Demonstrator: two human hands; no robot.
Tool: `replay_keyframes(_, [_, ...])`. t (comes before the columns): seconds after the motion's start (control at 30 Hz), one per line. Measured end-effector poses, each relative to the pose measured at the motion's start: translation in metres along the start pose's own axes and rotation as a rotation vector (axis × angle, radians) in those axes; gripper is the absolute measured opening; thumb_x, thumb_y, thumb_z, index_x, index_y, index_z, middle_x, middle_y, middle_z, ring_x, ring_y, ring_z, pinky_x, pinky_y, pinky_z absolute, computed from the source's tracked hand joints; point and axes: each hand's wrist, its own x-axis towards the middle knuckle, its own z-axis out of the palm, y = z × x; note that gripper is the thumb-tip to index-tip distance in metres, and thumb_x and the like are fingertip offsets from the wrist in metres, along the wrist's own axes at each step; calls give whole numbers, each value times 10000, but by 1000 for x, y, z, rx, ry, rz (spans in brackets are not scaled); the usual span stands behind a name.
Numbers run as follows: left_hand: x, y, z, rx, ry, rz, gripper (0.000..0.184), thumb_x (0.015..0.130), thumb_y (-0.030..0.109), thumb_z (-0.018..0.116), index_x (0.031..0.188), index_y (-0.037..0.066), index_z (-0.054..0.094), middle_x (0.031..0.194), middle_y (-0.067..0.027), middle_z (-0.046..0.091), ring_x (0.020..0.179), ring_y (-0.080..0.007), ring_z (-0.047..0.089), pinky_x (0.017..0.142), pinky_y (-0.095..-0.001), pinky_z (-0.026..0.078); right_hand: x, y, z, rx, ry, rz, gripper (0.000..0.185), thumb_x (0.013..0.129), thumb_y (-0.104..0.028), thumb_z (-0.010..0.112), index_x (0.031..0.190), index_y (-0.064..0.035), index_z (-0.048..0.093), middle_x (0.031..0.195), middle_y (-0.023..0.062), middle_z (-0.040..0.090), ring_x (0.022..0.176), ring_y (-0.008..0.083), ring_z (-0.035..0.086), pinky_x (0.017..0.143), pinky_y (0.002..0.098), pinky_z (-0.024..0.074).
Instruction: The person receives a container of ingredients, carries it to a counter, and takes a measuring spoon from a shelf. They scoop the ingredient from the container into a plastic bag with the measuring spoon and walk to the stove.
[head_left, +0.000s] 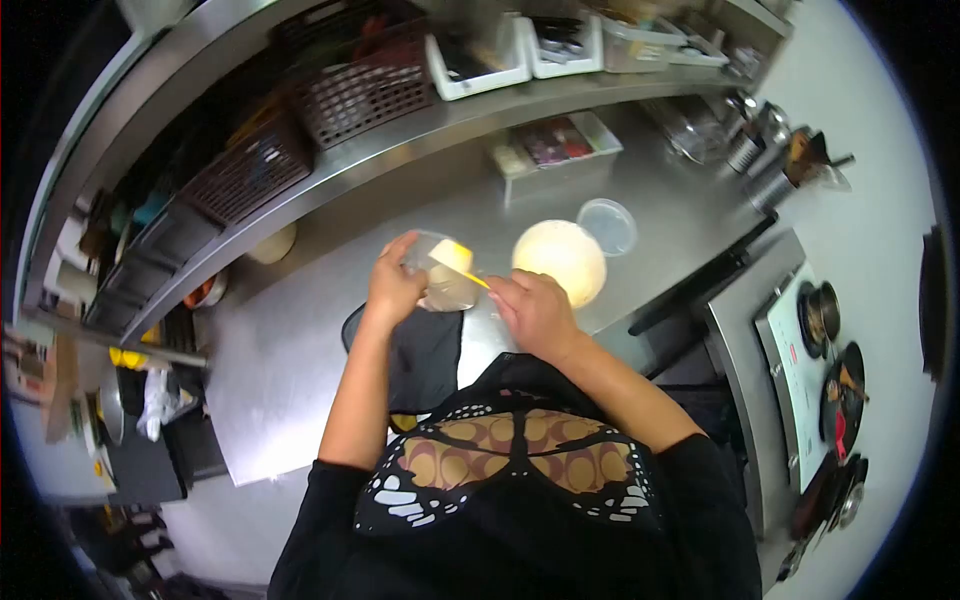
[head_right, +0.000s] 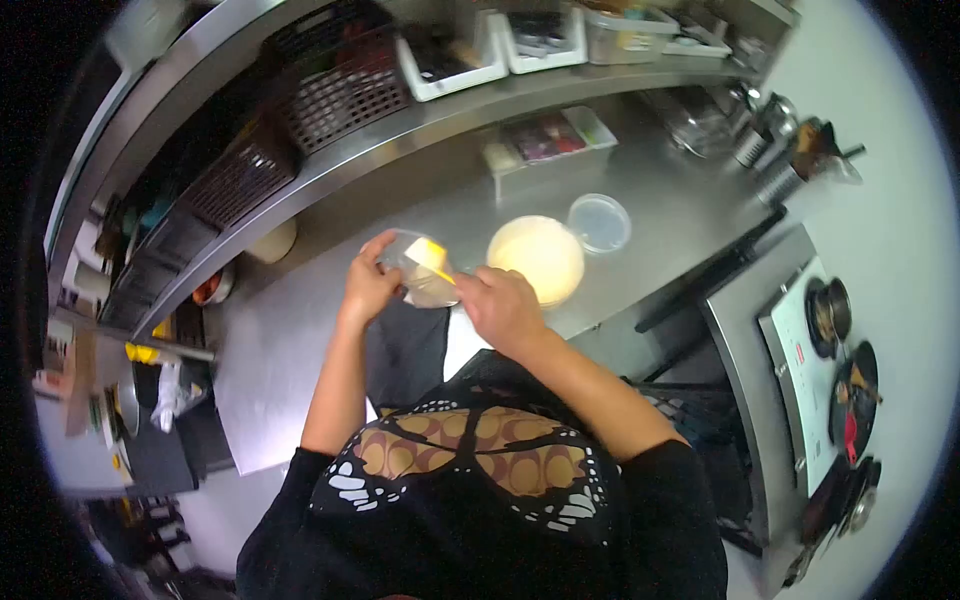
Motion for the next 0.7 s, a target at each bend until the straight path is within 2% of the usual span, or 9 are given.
replay_keyframes(0.07, [5, -13, -1, 132, -7, 89, 585, 670, -25, 542, 1250, 21, 493, 1146, -144, 548, 614, -138, 559, 533, -270, 492, 3, -4, -7, 261, 122, 234, 155, 804, -111, 597, 919, -15, 639, 737, 135, 584, 697, 312, 588, 633, 378, 471])
replay_keyframes(0.1, [4, -3, -1, 4, -44, -24, 590, 674, -24, 535, 1259, 30, 486, 1113, -132, 565, 594, -127, 553, 518, -263, 480, 0, 2, -7, 394, 144, 345, 169, 832, -104, 570, 947, -4, 643, 807, 151, 623, 723, 285, 606, 640, 329, 478])
replay_keyframes(0.13, [3, 4, -2, -115, -96, -142, 596, 677, -24, 528, 1268, 40, 478, 1080, -120, 582, 574, -116, 547, 502, -256, 467, -8, 10, -2, 583, 176, 459, 210, 897, -155, 555, 1034, -21, 641, 717, 3, 567, 600, 68, 468, 535, 221, 390])
replay_keyframes(0.17, [5, -6, -1, -77, -76, -109, 613, 678, -38, 516, 1283, 48, 462, 1035, -107, 594, 555, -100, 541, 482, -242, 447, -7, 6, -15, 699, 168, 583, 220, 904, -174, 557, 1056, -37, 638, 699, -30, 532, 595, 38, 427, 518, 187, 355])
replay_keyframes(0.2, [-1, 10, -4, -71, -135, -143, 597, 689, -57, 497, 1276, 45, 471, 1037, -105, 597, 582, -93, 549, 487, -228, 448, -17, 14, -8, 802, 288, 565, 237, 907, -190, 557, 1073, -37, 630, 674, -32, 519, 569, 39, 420, 492, 199, 350])
replay_keyframes(0.23, [1, -2, -2, -95, -127, -113, 588, 697, -73, 484, 1275, 34, 472, 1079, -99, 591, 604, -88, 547, 486, -227, 448, -19, 5, -34, 936, 241, 752, 262, 905, -216, 567, 1083, -32, 621, 651, -38, 496, 548, 32, 412, 480, 187, 343])
replay_keyframes(0.3, [7, -16, -1, -161, -187, -81, 584, 707, -85, 469, 1282, 19, 465, 1135, -98, 575, 621, -86, 539, 488, -222, 444, -41, 10, -52, 1196, 370, 885, 288, 895, -244, 584, 1087, -32, 617, 637, -39, 496, 529, 31, 421, 469, 173, 343])
replay_keyframes(0.47, [15, -16, -6, -216, -147, -50, 557, 726, -94, 462, 1276, -3, 462, 1113, -84, 568, 604, -73, 492, 501, -210, 421, -118, 2, -119, 1174, 909, 1044, 281, 893, -246, 586, 1088, -45, 595, 631, -31, 494, 510, 46, 408, 455, 179, 331])
replay_keyframes(0.7, [13, -29, -10, -202, -141, -22, 550, 736, -85, 470, 1277, 13, 471, 1103, -72, 567, 608, -63, 468, 509, -199, 403, -322, -29, -201, 804, 1670, 976, 174, 901, -186, 557, 1027, -69, 587, 620, -22, 493, 468, 53, 410, 418, 192, 356])
